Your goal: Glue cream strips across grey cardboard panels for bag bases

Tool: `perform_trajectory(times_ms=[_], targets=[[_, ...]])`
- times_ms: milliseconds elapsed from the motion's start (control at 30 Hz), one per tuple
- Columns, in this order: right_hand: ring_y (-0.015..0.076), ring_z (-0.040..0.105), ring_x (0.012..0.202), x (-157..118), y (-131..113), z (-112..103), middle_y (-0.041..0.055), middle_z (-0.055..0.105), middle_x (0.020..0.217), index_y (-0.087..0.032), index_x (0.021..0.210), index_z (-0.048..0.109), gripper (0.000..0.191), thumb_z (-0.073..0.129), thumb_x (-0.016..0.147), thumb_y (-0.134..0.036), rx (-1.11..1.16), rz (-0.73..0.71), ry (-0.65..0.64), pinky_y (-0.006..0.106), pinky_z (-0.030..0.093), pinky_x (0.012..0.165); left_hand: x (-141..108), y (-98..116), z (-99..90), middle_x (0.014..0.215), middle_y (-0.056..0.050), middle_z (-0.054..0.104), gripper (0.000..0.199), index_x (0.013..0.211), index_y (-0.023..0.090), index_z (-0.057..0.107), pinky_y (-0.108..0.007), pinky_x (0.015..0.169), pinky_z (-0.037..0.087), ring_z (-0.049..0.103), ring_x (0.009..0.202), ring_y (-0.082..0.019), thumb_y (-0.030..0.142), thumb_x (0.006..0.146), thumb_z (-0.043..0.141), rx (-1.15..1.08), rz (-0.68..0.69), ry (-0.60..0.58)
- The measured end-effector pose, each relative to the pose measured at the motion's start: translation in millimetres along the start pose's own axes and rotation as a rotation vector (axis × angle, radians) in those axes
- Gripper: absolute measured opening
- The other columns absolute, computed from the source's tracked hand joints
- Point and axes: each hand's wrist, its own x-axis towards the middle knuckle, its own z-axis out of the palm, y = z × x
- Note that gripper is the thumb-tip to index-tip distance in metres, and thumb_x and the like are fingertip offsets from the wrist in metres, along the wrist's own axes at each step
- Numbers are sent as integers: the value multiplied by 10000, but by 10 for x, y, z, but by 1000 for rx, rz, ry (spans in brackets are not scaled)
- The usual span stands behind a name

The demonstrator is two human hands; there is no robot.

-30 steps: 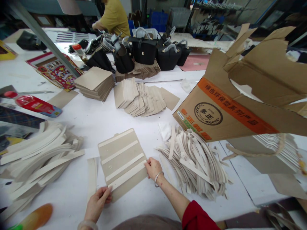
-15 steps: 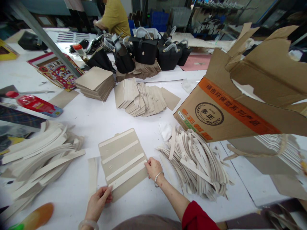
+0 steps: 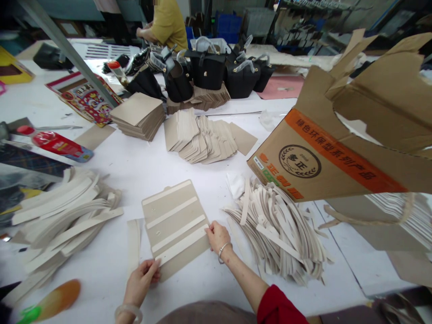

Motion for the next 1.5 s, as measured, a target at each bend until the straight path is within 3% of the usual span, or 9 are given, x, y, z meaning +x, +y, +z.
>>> perform_trajectory(times_ms=[167,600,1500], targets=[[69,480,316,-4,8,21,-52,558,491,-201,680,464,238,391,833,-368,-6,-12,-27,185,306,381,-11,-4,36,506,29,561,371,647,192,523,-250,527,467,565,508,-136,559,693,505,30,58,41],[89,504,324,22,69,61,-48,539,469,-206,681,440,272,379,823,-430,6,-24,-55,173,330,331,5,-63,79,481,43,541,261,660,198,507,-215,473,452,546,459,-109,444,746,496,45,51,116],[75,482,324,14,48,76,-54,543,481,-203,686,454,267,378,837,-410,-44,-5,-30,180,320,364,-4,9,126,550,-3,599,262,656,183,553,-232,562,358,569,569,-138,391,784,457,406,122,267]])
